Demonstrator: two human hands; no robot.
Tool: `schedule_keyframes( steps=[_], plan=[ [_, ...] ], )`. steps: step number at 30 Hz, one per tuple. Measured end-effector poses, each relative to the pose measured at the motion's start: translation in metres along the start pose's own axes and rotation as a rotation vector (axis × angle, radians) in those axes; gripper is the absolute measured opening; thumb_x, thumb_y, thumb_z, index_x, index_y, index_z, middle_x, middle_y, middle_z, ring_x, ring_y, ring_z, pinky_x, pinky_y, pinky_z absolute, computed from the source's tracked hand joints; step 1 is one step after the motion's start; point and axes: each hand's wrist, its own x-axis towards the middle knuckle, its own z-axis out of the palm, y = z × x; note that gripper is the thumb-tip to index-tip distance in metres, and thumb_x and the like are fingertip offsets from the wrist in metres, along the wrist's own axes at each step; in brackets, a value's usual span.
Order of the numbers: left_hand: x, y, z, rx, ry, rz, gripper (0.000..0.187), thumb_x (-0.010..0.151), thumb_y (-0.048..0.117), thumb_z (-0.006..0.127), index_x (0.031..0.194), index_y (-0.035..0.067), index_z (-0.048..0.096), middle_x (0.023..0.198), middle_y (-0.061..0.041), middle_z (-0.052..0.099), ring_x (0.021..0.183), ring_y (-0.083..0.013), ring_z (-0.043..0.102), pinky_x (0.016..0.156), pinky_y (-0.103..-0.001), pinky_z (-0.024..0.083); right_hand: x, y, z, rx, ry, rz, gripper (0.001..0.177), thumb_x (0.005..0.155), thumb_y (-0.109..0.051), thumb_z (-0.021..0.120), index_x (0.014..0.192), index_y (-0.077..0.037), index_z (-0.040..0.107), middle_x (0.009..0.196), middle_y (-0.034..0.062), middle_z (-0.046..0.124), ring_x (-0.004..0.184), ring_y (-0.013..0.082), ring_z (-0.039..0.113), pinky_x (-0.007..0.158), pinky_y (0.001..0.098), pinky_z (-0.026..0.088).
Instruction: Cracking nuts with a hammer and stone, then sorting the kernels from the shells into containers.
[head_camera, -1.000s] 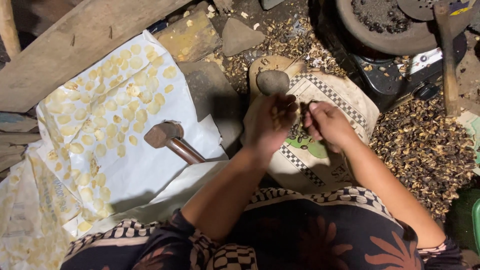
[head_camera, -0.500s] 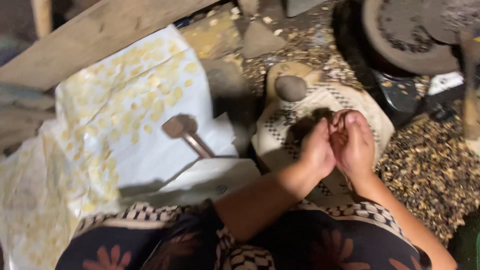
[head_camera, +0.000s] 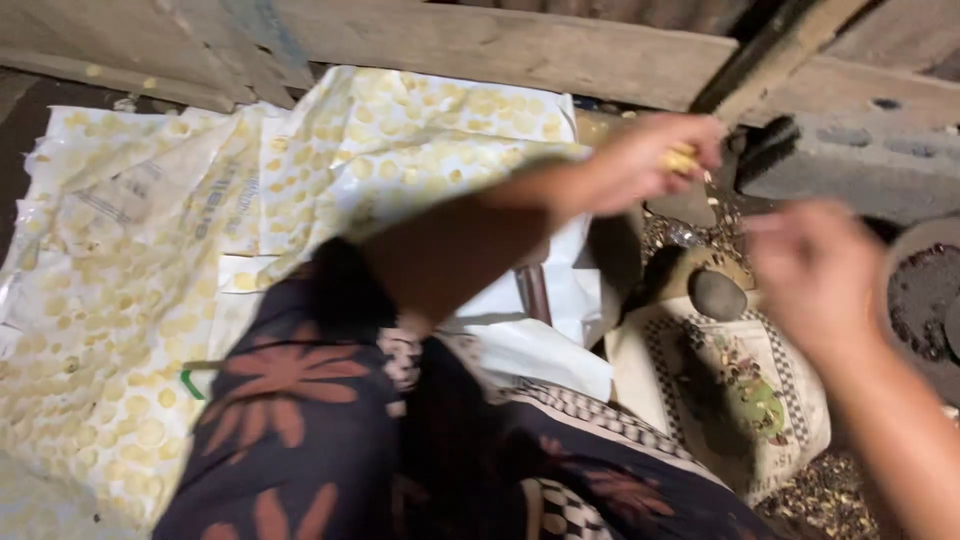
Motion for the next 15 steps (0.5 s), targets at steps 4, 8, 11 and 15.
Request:
schedule_keyframes(
  steps=[4, 8, 11, 15],
  plan=[
    [-0.124, 0.050, -0.121, 0.448, 0.492, -0.002, 0.032, 0.095, 0.041, 0.065, 0.099, 0.011, 0.073, 0.090, 0.003, 0.073, 0.076, -0.0078, 0.065, 0.066, -0.023, 0.052, 0.038, -0.116, 0.115, -0.194, -0.772, 0.408, 0.059, 0.090, -0.058, 0.071, 0.125, -0.010, 0.070, 0.113, 0.0227, 0.075, 0.105, 0.0372, 0.071, 0.094, 0.0499, 0.054],
    [-0.175, -0.016, -0.198, 1.319, 0.774, 0.310, 0.015, 0.093, 0.024, 0.068, 0.096, 0.013, 0.077, 0.088, -0.006, 0.072, 0.082, -0.0281, 0.066, 0.076, -0.043, 0.053, -0.009, -0.050, 0.287, 0.107, -0.749, 0.268, 0.066, 0.086, -0.049, 0.077, 0.131, -0.003, 0.061, 0.121, 0.0207, 0.071, 0.114, 0.0334, 0.067, 0.096, 0.0427, 0.053],
    [-0.212, -0.028, -0.169, 1.619, 0.684, 0.498, 0.012, 0.088, 0.015, 0.072, 0.100, 0.014, 0.076, 0.100, -0.006, 0.071, 0.100, -0.0323, 0.064, 0.092, -0.045, 0.050, -0.016, -0.055, 0.278, 0.379, -0.545, 0.426, 0.052, 0.089, -0.037, 0.074, 0.122, 0.002, 0.063, 0.102, 0.0212, 0.075, 0.088, 0.0324, 0.071, 0.075, 0.0420, 0.056],
    [-0.227, -0.030, -0.161, 1.656, 0.632, 0.453, 0.019, 0.088, 0.012, 0.074, 0.106, 0.014, 0.076, 0.107, -0.002, 0.067, 0.112, -0.0261, 0.058, 0.101, -0.042, 0.042, 0.007, -0.076, 0.221, 0.170, -0.559, 0.562, 0.042, 0.092, -0.033, 0.073, 0.109, 0.004, 0.062, 0.079, 0.0208, 0.072, 0.064, 0.0314, 0.070, 0.058, 0.0409, 0.055]
  ],
)
